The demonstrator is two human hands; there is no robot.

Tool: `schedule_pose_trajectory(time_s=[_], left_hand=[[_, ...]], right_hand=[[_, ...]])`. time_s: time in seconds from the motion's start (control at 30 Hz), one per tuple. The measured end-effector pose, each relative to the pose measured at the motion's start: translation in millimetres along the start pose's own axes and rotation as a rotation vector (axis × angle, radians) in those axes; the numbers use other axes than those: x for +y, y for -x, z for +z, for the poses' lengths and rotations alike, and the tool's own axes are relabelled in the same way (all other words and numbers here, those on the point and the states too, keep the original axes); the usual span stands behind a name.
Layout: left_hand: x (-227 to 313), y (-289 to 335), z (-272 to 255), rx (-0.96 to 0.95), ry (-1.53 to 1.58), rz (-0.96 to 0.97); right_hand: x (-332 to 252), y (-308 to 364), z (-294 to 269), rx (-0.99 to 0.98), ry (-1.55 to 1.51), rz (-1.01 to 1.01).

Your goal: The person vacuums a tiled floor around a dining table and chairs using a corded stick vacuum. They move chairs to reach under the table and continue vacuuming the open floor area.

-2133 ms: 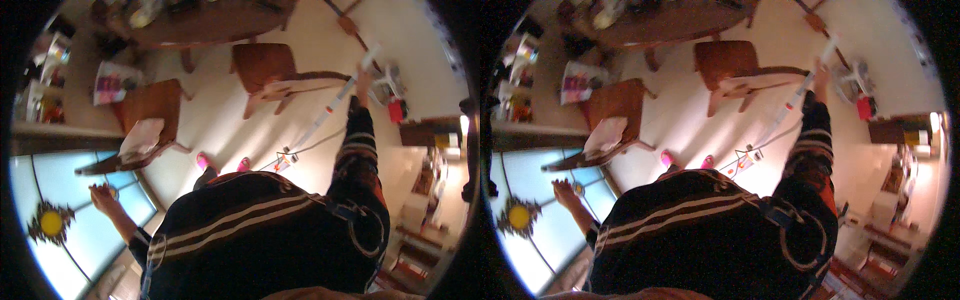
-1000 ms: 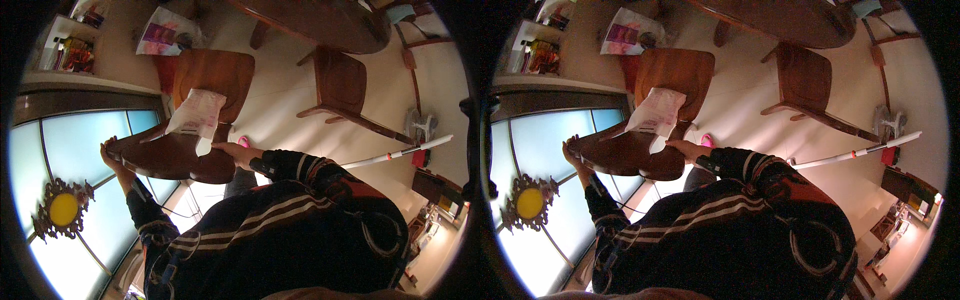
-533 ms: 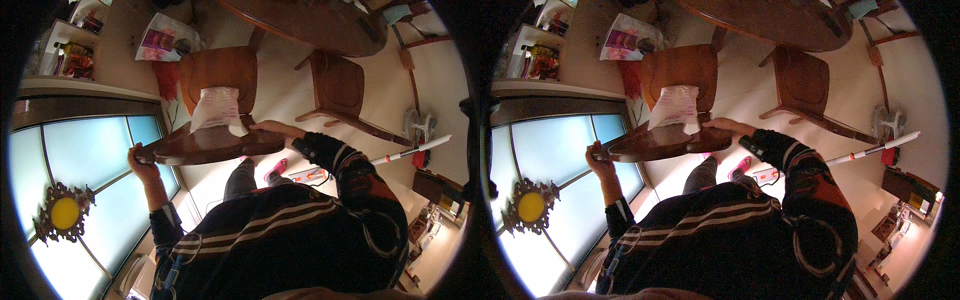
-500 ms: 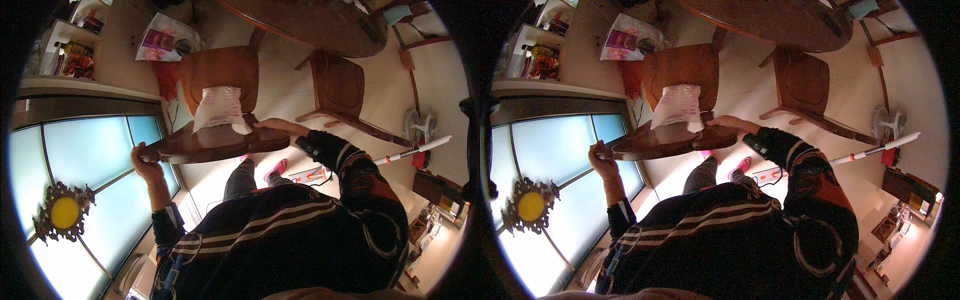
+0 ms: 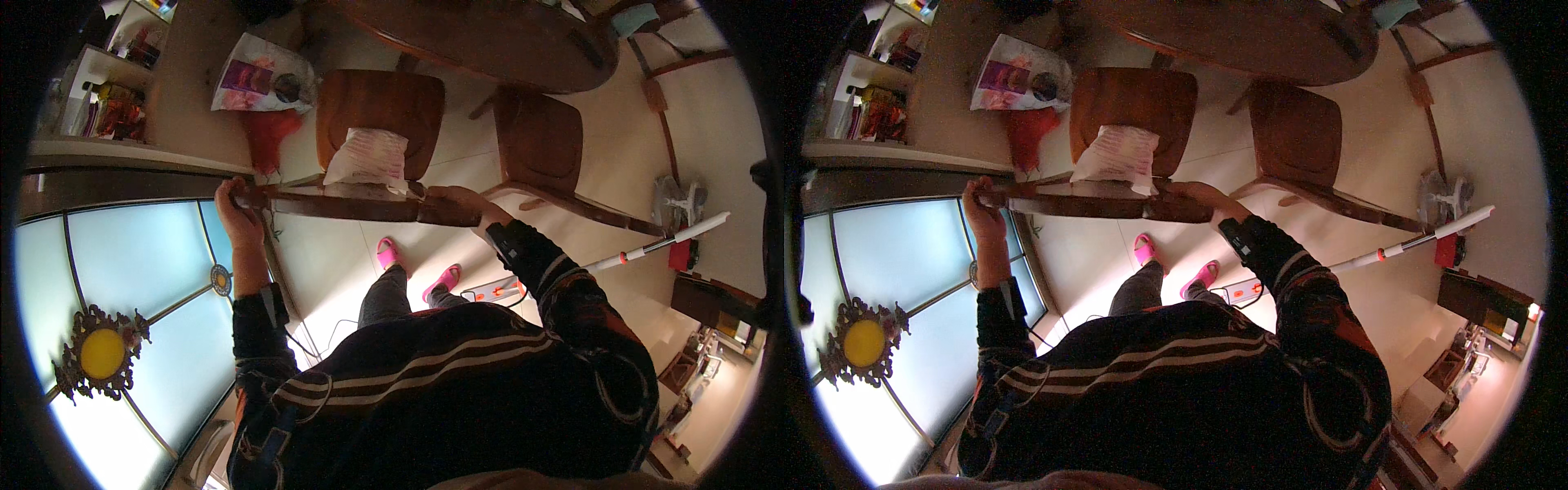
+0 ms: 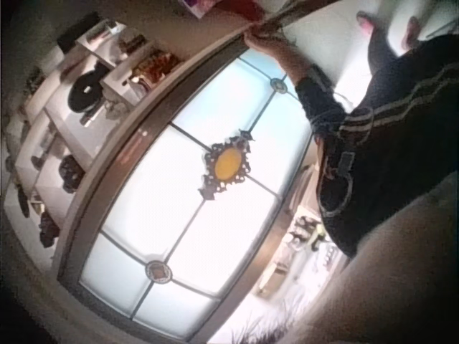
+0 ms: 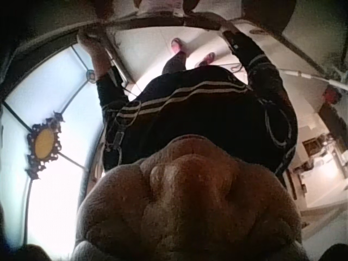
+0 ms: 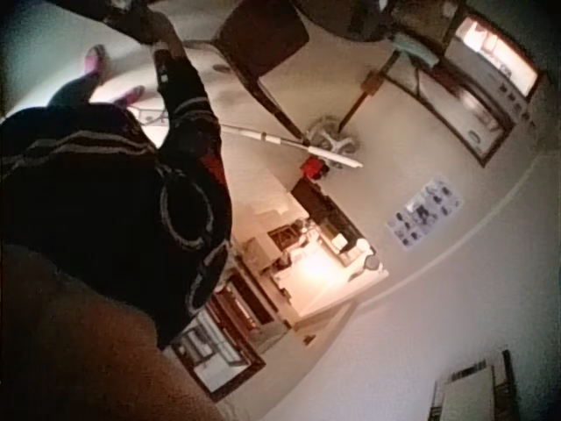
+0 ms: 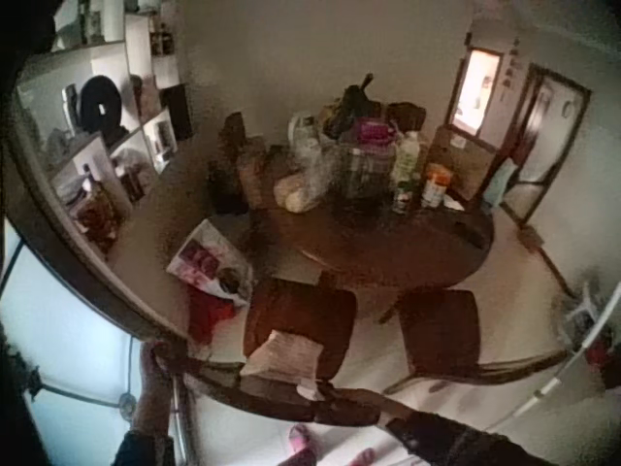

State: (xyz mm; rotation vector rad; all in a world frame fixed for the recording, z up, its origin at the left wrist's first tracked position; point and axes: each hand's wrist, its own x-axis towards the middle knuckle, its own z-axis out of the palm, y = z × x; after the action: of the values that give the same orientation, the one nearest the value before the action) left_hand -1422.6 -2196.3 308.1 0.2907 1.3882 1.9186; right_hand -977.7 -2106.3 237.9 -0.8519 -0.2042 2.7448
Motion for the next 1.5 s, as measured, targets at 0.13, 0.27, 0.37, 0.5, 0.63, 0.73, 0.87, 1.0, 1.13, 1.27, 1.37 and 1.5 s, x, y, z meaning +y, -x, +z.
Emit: schedule_pose_trajectory(time_s=[0.13, 0.27, 0.37, 0.5, 0.63, 0.73, 0.87, 1.0, 1.13, 1.27, 1.37, 1.5], left_hand=[[7.1, -21.2, -0.8, -0.063, -0.097, -0.024], [5.7, -26.9, -6.6, -0.034, -0.128, -0.07], [-6.8, -15.6, -10.4, 0.033, -0.074, 0.005], [-50.5, 38.6, -32.7, 0.122, -0.222, -0.051], [-139.0, 138.6, -45.4, 0.065, -0.335, -0.455], [-184.2, 220.3, -21.9, -0.802, -0.692, -0.74], [-208.7, 301.7, 82.8, -1.471, -1.199, -0.345], [-186.1, 343.8, 185.1, -1.34, -1.146, -0.265], [-158.9, 348.1, 219.8, -1.268, -0.893, -0.331], [-151.1, 310.9, 232.4, -1.119, -0.794, -0.498], [-156.7, 285.3, 257.3, -1.011, -1.059, -0.288], [-151.0, 263.5, 331.8, -0.951, -1.154, -0.087]], right_hand=[[-2.6, -0.6, 2.5, 0.23, 0.206, -0.038], [5.9, -1.9, -6.9, 0.347, 0.295, -0.003], [8.1, 29.1, -6.3, 0.811, 0.669, -0.272], [-26.1, 187.7, -2.6, 1.11, 1.138, -1.176], [-63.7, 423.0, -18.6, 2.023, 1.394, -1.553], [-85.8, 529.3, -61.5, 2.278, 1.331, -1.518], [-120.2, 553.8, -147.6, 1.95, 1.12, -1.418], [-136.6, 564.6, -204.7, 1.818, 0.935, -1.392], [-124.8, 586.7, -214.0, 1.986, 0.894, -1.35], [-66.7, 643.4, -205.4, 1.796, 0.48, -1.379], [-15.2, 718.0, -192.0, 1.793, 0.243, -1.447], [42.4, 785.8, -152.7, 1.943, 0.224, -1.7]])
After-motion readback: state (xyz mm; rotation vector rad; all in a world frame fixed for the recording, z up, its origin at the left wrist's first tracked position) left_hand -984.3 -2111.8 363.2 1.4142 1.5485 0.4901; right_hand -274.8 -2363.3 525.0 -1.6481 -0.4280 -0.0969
